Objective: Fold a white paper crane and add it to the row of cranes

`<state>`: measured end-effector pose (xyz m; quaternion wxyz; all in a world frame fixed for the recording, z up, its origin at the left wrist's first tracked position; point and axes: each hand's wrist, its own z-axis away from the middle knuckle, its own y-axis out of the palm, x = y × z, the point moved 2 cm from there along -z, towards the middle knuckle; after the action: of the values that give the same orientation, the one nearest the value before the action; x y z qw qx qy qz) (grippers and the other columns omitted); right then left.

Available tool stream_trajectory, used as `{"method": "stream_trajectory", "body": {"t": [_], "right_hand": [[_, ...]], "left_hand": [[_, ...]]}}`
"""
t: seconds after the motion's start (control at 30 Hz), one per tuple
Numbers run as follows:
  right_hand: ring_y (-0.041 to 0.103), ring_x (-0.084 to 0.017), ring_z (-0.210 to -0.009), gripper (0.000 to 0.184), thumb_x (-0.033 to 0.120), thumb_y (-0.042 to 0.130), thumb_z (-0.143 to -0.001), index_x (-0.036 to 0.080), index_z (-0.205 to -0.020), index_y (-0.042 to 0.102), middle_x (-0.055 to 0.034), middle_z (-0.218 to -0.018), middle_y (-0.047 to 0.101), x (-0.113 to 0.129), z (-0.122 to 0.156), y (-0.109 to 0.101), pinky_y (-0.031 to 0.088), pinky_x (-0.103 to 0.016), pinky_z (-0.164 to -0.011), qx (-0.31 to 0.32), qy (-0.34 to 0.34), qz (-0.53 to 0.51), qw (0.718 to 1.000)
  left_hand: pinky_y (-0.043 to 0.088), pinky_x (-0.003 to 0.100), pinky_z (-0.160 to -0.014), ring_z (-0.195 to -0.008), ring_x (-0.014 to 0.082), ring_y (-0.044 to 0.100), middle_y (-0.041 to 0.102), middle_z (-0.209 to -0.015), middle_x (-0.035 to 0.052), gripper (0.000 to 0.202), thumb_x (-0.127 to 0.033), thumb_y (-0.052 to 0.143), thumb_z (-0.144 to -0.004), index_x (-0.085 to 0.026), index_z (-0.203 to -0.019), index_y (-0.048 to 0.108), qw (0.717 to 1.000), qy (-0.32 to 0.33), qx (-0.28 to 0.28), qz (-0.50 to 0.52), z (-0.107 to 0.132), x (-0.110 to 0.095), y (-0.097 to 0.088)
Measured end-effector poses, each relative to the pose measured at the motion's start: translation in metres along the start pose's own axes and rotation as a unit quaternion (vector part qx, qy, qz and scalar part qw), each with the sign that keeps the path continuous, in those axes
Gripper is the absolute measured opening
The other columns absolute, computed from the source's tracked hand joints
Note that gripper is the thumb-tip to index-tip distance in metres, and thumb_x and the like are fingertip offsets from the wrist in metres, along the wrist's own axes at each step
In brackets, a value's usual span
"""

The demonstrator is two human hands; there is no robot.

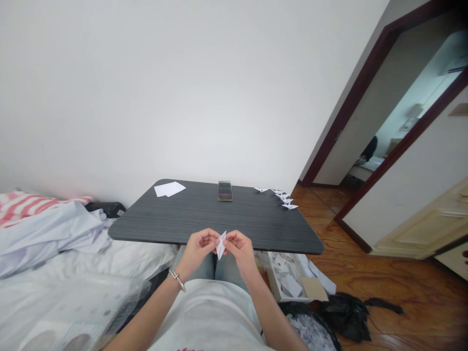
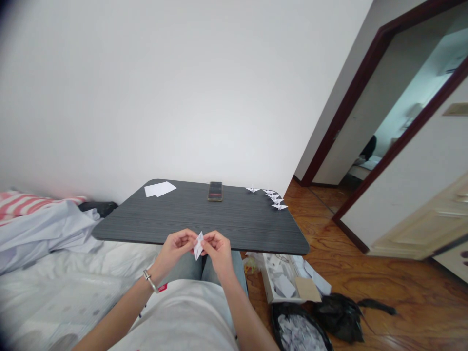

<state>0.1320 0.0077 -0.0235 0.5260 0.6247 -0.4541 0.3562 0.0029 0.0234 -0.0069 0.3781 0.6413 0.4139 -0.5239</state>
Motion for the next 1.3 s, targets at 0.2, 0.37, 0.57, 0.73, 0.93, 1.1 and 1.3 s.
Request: {"method": "stream_trajectory", "body": {"t": [0.2, 0.37, 0.57, 0.73, 0.93, 1.1, 1.3], "right_hand": [[0.054, -0.011, -0.051, 0.010, 0.024, 0.066, -0.064, 0.016, -0.068, 0.060, 0.0006, -0.059, 0.061, 0.0027, 0.0014, 0.0005, 0.046, -0.022, -0.050, -0.001, 0.006, 0.001, 1.000], [0.054, -0.010, -0.050, 0.007, 0.022, 0.065, -0.064, 0.017, -0.066, 0.060, 0.0015, -0.058, 0.061, 0.0025, 0.0019, 0.0011, 0.045, -0.022, -0.050, 0.006, 0.005, -0.017, 1.000], [0.054, -0.010, -0.051, 0.007, 0.023, 0.064, -0.064, 0.017, -0.062, 0.060, 0.0020, -0.057, 0.059, 0.0027, 0.0012, 0.0016, 0.044, -0.021, -0.050, 0.013, -0.001, -0.018, 1.000], [0.055, -0.011, -0.052, 0.006, 0.023, 0.063, -0.065, 0.018, -0.063, 0.060, 0.0015, -0.059, 0.059, 0.0048, 0.0022, 0.0018, 0.045, -0.022, -0.051, 0.016, -0.001, -0.008, 1.000], [0.055, -0.011, -0.055, 0.009, 0.027, 0.059, -0.069, 0.018, -0.069, 0.057, 0.0013, -0.061, 0.059, 0.0050, 0.0019, -0.0006, 0.046, -0.021, -0.049, -0.006, 0.005, -0.020, 1.000], [0.052, -0.009, -0.048, 0.017, 0.033, 0.061, -0.068, 0.016, -0.073, 0.059, 0.0017, -0.055, 0.058, -0.0006, -0.0003, -0.0030, 0.043, -0.018, -0.043, -0.009, 0.025, 0.000, 1.000], [0.049, -0.008, -0.042, 0.019, 0.033, 0.065, -0.064, 0.015, -0.066, 0.061, 0.0021, -0.051, 0.057, -0.0041, -0.0009, -0.0038, 0.041, -0.017, -0.040, 0.001, 0.032, 0.021, 0.999]], "left_hand": [[0.042, 0.021, -0.052, -0.051, 0.0100, 0.053, 0.059, -0.056, 0.0003, 0.017, -0.027, 0.062, -0.068, -0.011, -0.072, 0.060, 1.000, -0.005, -0.008, 0.013, -0.0003, -0.0007, 0.0011], [0.042, 0.021, -0.051, -0.052, 0.0103, 0.053, 0.059, -0.056, 0.0005, 0.015, -0.025, 0.062, -0.067, -0.011, -0.070, 0.061, 1.000, 0.000, -0.012, 0.017, 0.0006, -0.0019, 0.0009], [0.043, 0.022, -0.053, -0.053, 0.0109, 0.054, 0.060, -0.057, 0.0013, 0.014, -0.025, 0.061, -0.068, -0.011, -0.066, 0.062, 1.000, -0.001, -0.021, 0.011, 0.0009, -0.0018, 0.0008], [0.043, 0.022, -0.054, -0.054, 0.0112, 0.054, 0.061, -0.058, 0.0014, 0.014, -0.025, 0.061, -0.068, -0.012, -0.066, 0.062, 1.000, 0.003, -0.022, 0.002, -0.0001, 0.0013, -0.0005], [0.044, 0.022, -0.056, -0.056, 0.0117, 0.054, 0.062, -0.060, 0.0023, 0.014, -0.025, 0.060, -0.069, -0.012, -0.066, 0.063, 0.999, 0.023, -0.034, -0.025, 0.0017, -0.0020, -0.0001], [0.043, 0.019, -0.051, -0.054, 0.0105, 0.052, 0.061, -0.061, 0.0018, 0.014, -0.025, 0.058, -0.070, -0.013, -0.068, 0.064, 0.997, 0.029, -0.045, -0.063, 0.0031, -0.0040, -0.0003], [0.040, 0.017, -0.043, -0.046, 0.0083, 0.047, 0.055, -0.053, -0.0004, 0.014, -0.025, 0.057, -0.071, -0.013, -0.069, 0.065, 0.995, 0.022, -0.041, -0.085, 0.0033, -0.0029, -0.0010]]}}
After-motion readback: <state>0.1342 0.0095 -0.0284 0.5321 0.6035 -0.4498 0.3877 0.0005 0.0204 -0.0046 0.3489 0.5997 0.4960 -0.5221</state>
